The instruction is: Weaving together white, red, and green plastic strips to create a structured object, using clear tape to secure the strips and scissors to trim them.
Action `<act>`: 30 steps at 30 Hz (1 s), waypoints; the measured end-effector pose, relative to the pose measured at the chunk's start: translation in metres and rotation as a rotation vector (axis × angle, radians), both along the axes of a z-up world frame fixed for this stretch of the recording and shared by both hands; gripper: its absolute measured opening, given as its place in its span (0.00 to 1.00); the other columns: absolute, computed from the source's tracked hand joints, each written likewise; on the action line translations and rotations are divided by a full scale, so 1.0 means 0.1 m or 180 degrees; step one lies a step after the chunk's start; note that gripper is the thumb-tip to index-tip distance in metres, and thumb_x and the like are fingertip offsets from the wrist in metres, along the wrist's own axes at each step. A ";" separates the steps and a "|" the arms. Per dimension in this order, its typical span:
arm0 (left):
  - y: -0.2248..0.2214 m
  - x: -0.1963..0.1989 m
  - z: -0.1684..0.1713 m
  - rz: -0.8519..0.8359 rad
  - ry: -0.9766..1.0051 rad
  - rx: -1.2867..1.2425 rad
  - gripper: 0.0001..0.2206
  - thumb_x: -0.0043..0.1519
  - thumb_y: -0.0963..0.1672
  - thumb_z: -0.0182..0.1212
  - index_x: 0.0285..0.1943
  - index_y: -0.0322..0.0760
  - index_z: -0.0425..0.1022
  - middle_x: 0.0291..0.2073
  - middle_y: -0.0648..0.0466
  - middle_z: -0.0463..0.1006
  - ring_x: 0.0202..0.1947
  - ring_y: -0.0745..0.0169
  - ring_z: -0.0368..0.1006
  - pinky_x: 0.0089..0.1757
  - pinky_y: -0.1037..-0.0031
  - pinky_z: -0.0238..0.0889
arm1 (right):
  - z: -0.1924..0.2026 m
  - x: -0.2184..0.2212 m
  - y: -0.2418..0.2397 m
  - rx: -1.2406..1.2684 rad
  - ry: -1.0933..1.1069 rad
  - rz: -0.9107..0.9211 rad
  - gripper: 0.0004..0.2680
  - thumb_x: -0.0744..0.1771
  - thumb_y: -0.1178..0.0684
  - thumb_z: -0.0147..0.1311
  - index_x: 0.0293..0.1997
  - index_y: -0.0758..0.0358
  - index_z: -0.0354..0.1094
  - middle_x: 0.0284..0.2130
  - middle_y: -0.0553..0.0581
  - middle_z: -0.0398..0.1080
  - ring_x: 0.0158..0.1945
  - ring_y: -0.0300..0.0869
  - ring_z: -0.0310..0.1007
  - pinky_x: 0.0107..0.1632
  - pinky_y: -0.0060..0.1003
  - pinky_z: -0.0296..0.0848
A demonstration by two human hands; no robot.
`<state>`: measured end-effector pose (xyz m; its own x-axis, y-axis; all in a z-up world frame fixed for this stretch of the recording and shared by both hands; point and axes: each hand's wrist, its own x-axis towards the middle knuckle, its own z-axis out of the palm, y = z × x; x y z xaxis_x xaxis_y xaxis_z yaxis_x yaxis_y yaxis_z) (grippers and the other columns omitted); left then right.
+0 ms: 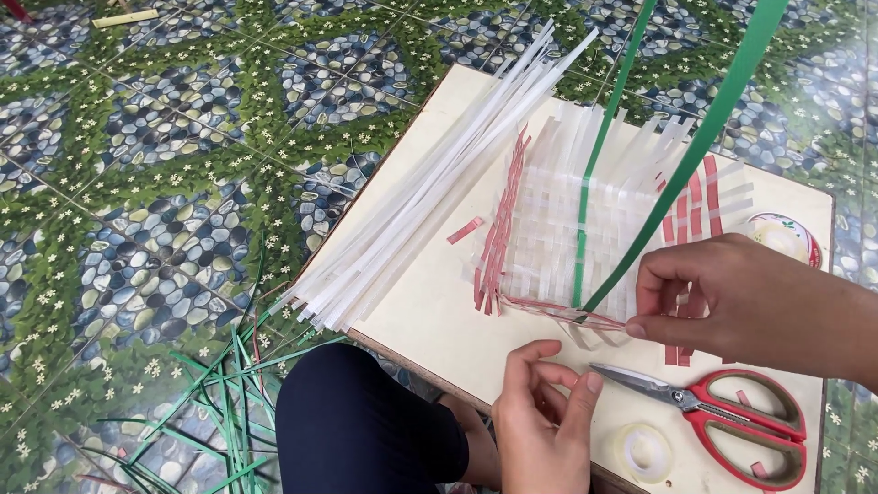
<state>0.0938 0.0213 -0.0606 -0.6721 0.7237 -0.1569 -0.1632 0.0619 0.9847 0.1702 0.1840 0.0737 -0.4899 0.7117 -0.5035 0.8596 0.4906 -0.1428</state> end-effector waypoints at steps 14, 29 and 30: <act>0.05 -0.03 0.10 -0.0394 -0.0376 -0.0046 0.11 0.58 0.46 0.62 0.48 0.45 0.82 0.25 0.66 0.72 0.16 0.77 0.54 0.25 0.82 0.56 | -0.07 -0.04 0.05 -0.0945 0.0753 -0.0985 0.10 0.60 0.55 0.67 0.19 0.68 0.71 0.42 0.50 0.90 0.31 0.40 0.84 0.38 0.36 0.80; 0.13 -0.05 0.16 -0.0529 -0.0519 -0.0061 0.14 0.59 0.43 0.59 0.54 0.49 0.81 0.27 0.66 0.69 0.17 0.76 0.54 0.27 0.84 0.57 | -0.04 -0.23 0.02 -0.1090 0.0765 -0.1443 0.07 0.63 0.61 0.62 0.35 0.76 0.85 0.31 0.62 0.89 0.31 0.43 0.75 0.32 0.36 0.67; 0.14 -0.05 0.17 -0.0518 -0.0543 -0.0078 0.14 0.59 0.43 0.59 0.54 0.49 0.82 0.27 0.66 0.69 0.17 0.76 0.54 0.27 0.84 0.57 | -0.07 -0.22 0.03 -0.1086 0.0802 -0.1417 0.06 0.64 0.62 0.60 0.35 0.76 0.83 0.32 0.62 0.88 0.32 0.43 0.76 0.33 0.35 0.68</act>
<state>0.0890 0.0352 -0.0432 -0.5091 0.8149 -0.2770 -0.3130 0.1245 0.9416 0.1486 0.1874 0.0672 -0.3161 0.6944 -0.6464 0.8909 -0.0170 -0.4539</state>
